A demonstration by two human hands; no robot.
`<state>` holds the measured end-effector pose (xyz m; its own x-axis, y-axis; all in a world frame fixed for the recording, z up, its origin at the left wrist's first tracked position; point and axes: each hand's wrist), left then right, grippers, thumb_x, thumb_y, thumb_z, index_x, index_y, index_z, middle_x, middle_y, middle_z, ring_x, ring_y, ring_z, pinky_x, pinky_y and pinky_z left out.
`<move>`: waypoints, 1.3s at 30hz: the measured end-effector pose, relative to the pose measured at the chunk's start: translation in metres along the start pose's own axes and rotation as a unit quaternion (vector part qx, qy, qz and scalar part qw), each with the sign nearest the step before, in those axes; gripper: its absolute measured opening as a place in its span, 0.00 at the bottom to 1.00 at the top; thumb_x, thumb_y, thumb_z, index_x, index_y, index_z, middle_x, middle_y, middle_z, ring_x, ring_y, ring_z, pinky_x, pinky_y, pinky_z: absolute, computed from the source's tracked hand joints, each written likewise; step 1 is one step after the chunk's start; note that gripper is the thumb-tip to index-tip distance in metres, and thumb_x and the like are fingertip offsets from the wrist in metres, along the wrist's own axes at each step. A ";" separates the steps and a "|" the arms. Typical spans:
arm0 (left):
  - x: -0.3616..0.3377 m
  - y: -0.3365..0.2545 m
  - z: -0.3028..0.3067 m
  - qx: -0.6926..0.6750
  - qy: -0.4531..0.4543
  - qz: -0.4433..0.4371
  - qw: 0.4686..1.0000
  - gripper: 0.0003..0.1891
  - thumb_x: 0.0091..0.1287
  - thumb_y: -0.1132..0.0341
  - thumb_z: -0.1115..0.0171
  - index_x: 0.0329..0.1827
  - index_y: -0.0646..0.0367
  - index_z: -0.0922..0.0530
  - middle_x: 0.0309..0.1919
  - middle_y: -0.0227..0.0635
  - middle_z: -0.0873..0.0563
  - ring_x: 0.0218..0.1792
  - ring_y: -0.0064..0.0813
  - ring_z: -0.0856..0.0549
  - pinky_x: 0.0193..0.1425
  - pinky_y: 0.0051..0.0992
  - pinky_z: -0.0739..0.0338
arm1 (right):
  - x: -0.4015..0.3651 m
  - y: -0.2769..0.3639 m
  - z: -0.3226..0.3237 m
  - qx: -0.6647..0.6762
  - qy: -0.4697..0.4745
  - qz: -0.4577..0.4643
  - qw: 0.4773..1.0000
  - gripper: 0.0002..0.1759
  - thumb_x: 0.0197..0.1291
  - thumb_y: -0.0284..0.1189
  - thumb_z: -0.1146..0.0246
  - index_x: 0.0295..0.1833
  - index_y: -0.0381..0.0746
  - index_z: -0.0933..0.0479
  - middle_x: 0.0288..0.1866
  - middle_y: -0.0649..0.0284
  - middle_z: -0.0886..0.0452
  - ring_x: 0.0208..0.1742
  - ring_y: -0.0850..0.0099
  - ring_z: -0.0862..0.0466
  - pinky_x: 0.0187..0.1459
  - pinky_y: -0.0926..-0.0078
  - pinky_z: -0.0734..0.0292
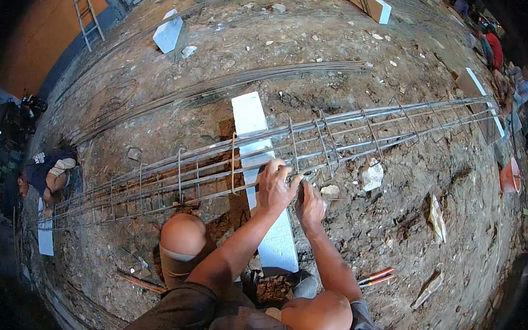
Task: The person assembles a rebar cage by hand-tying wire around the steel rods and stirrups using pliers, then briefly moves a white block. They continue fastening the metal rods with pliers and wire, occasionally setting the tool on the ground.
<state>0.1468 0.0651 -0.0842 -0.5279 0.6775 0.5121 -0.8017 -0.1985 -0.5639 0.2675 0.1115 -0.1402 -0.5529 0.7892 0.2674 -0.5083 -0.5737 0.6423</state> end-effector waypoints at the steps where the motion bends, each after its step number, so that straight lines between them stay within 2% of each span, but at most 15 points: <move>1: 0.001 -0.001 0.001 0.018 0.018 -0.020 0.999 0.16 0.56 0.60 0.25 0.40 0.59 0.20 0.40 0.40 0.21 0.44 0.44 0.19 0.46 0.40 0.25 | 0.002 -0.001 -0.002 0.000 0.002 0.000 1.000 0.18 0.56 0.23 0.40 0.54 0.42 0.27 0.39 0.52 0.18 0.40 0.50 0.17 0.42 0.51 0.23; 4: 0.004 -0.003 0.005 0.017 0.030 -0.004 0.999 0.14 0.58 0.59 0.28 0.38 0.59 0.19 0.39 0.38 0.18 0.43 0.44 0.18 0.48 0.41 0.27 | 0.008 0.000 -0.008 0.028 -0.011 -0.012 0.999 0.13 0.61 0.26 0.40 0.52 0.41 0.27 0.38 0.51 0.17 0.40 0.48 0.17 0.40 0.49 0.24; 6: 0.004 -0.002 0.003 0.014 0.047 0.001 0.999 0.14 0.59 0.59 0.28 0.39 0.59 0.19 0.40 0.38 0.17 0.43 0.44 0.18 0.49 0.42 0.28 | 0.011 0.006 -0.005 0.127 -0.010 -0.082 0.988 0.10 0.66 0.32 0.39 0.49 0.39 0.25 0.37 0.49 0.16 0.38 0.46 0.17 0.39 0.50 0.24; 10: 0.002 -0.001 0.002 0.019 0.066 0.010 0.998 0.13 0.60 0.59 0.29 0.39 0.57 0.19 0.36 0.40 0.15 0.41 0.46 0.18 0.50 0.43 0.30 | 0.010 -0.003 0.002 0.142 0.012 -0.150 0.978 0.13 0.67 0.37 0.37 0.45 0.36 0.22 0.38 0.47 0.16 0.38 0.48 0.15 0.40 0.53 0.23; 15: 0.004 -0.001 0.001 0.044 0.075 -0.006 0.996 0.12 0.61 0.62 0.30 0.39 0.59 0.21 0.32 0.43 0.15 0.39 0.47 0.18 0.51 0.44 0.31 | 0.045 0.027 0.048 0.195 -0.045 -0.109 0.974 0.15 0.67 0.38 0.38 0.44 0.36 0.18 0.39 0.47 0.15 0.39 0.48 0.14 0.41 0.55 0.21; 16: 0.003 0.002 -0.002 0.055 0.078 -0.010 0.995 0.11 0.58 0.68 0.30 0.39 0.60 0.23 0.31 0.44 0.17 0.39 0.48 0.19 0.51 0.45 0.31 | 0.054 0.030 0.049 0.161 -0.012 -0.076 0.984 0.16 0.67 0.39 0.39 0.43 0.36 0.18 0.38 0.46 0.15 0.39 0.48 0.14 0.41 0.56 0.21; 17: 0.003 0.000 -0.001 0.054 0.078 -0.012 0.995 0.11 0.58 0.68 0.30 0.39 0.60 0.23 0.31 0.44 0.17 0.39 0.48 0.19 0.51 0.45 0.31 | 0.063 0.033 0.048 0.127 0.022 -0.041 0.991 0.17 0.66 0.40 0.39 0.43 0.35 0.17 0.37 0.46 0.15 0.39 0.47 0.14 0.41 0.56 0.20; 20: 0.003 0.002 0.001 0.069 0.090 -0.017 0.993 0.16 0.47 0.76 0.32 0.40 0.63 0.25 0.32 0.50 0.20 0.42 0.52 0.20 0.53 0.46 0.32 | 0.083 0.034 0.041 0.111 0.076 -0.086 0.987 0.18 0.63 0.41 0.38 0.38 0.34 0.16 0.35 0.44 0.16 0.37 0.47 0.14 0.40 0.55 0.20; 24: 0.005 -0.006 0.009 0.074 0.108 0.002 0.991 0.19 0.50 0.77 0.36 0.47 0.69 0.24 0.32 0.51 0.18 0.42 0.49 0.19 0.56 0.44 0.32 | 0.090 0.032 0.030 0.115 0.064 -0.096 0.987 0.17 0.59 0.40 0.35 0.34 0.34 0.17 0.32 0.45 0.16 0.34 0.47 0.15 0.38 0.55 0.21; 29: 0.004 -0.005 0.007 0.074 0.106 0.001 0.992 0.17 0.52 0.76 0.37 0.46 0.69 0.24 0.30 0.51 0.18 0.41 0.50 0.19 0.56 0.44 0.32 | 0.084 0.036 0.029 0.136 0.032 -0.081 0.987 0.17 0.59 0.40 0.35 0.35 0.34 0.18 0.31 0.44 0.16 0.34 0.46 0.15 0.36 0.56 0.22; 32: 0.003 -0.004 0.007 0.084 0.111 0.000 0.990 0.14 0.54 0.75 0.38 0.44 0.67 0.25 0.29 0.52 0.18 0.40 0.50 0.19 0.56 0.44 0.33 | 0.068 0.024 0.024 0.162 0.018 -0.074 0.984 0.16 0.61 0.39 0.36 0.36 0.34 0.19 0.28 0.45 0.17 0.30 0.49 0.15 0.33 0.56 0.23; 34: 0.004 -0.001 0.004 0.085 0.118 0.006 0.989 0.12 0.55 0.75 0.38 0.42 0.66 0.25 0.29 0.52 0.18 0.40 0.50 0.18 0.56 0.45 0.33 | 0.052 0.018 0.023 0.263 -0.004 -0.084 0.961 0.15 0.65 0.37 0.37 0.37 0.33 0.20 0.25 0.49 0.19 0.26 0.58 0.18 0.31 0.60 0.26; 35: 0.003 0.002 0.002 0.065 0.118 0.009 0.991 0.13 0.56 0.72 0.35 0.44 0.62 0.24 0.31 0.51 0.18 0.41 0.52 0.20 0.55 0.47 0.33 | 0.044 0.017 0.022 0.262 -0.003 -0.087 0.961 0.15 0.65 0.37 0.37 0.37 0.33 0.20 0.25 0.49 0.19 0.26 0.58 0.18 0.31 0.60 0.26; 38: 0.003 0.000 0.005 0.039 0.123 0.010 0.992 0.14 0.58 0.68 0.31 0.46 0.57 0.24 0.34 0.50 0.19 0.42 0.54 0.21 0.53 0.49 0.33 | 0.029 0.020 0.019 0.291 -0.059 -0.097 0.950 0.14 0.67 0.34 0.39 0.37 0.32 0.23 0.25 0.59 0.24 0.28 0.76 0.28 0.31 0.71 0.31; 39: 0.004 -0.002 0.007 0.034 0.124 0.010 0.992 0.14 0.59 0.66 0.31 0.46 0.55 0.23 0.34 0.49 0.19 0.42 0.53 0.21 0.53 0.48 0.33 | 0.025 0.021 0.020 0.292 -0.062 -0.099 0.949 0.14 0.67 0.34 0.39 0.37 0.32 0.23 0.25 0.59 0.24 0.28 0.76 0.28 0.31 0.71 0.31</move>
<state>0.1443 0.0635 -0.0763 -0.4653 0.8248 0.3212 -0.8130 -0.2548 -0.5236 0.2559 0.1239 -0.1056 -0.3845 0.9095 0.1580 -0.1225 -0.2200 0.9678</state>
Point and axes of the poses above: each hand's wrist, its own x-axis towards the middle knuckle, its own z-axis out of the back of the hand, y = z × x
